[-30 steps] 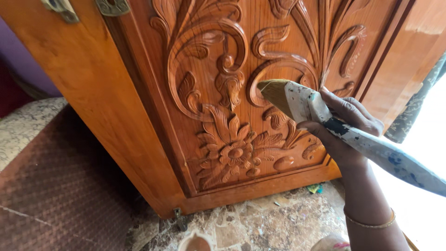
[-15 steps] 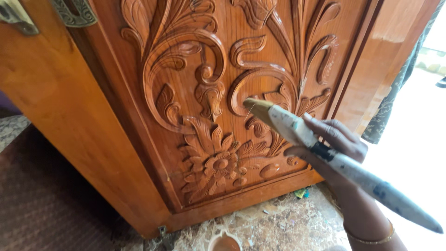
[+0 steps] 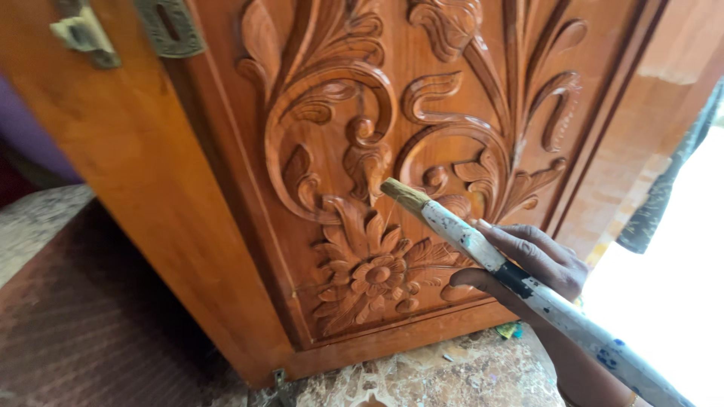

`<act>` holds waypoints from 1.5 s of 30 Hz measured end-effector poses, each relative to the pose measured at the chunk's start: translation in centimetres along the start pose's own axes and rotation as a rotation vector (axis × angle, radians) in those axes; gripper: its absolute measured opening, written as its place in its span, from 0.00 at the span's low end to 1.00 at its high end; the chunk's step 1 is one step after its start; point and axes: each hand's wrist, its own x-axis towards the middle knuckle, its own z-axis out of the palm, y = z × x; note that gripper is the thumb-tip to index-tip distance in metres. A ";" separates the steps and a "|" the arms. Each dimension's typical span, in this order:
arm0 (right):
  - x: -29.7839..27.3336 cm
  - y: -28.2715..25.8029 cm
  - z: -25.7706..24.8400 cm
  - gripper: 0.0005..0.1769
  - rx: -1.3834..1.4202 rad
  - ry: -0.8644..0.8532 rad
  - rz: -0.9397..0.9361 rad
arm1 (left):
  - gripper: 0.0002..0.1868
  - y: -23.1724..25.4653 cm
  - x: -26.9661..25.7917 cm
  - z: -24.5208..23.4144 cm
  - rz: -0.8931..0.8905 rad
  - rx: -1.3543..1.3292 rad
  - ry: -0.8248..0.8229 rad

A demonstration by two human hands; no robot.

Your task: The person paints a carved wooden door using a brush, applying a clear coat or varnish to the floral designs and flat surfaces of the door.

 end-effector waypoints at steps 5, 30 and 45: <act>0.5 -1.1 0.0 0.38 0.018 0.037 -0.052 | 0.29 1.4 -2.2 -1.9 0.118 0.236 0.147; 6.4 -5.4 0.0 0.30 0.090 0.011 -0.547 | 0.39 18.2 -22.1 -2.8 1.056 -0.161 -0.546; 1.0 -5.1 -0.7 0.24 0.180 -0.097 -0.453 | 0.20 17.0 -22.7 2.9 0.959 -0.550 -0.438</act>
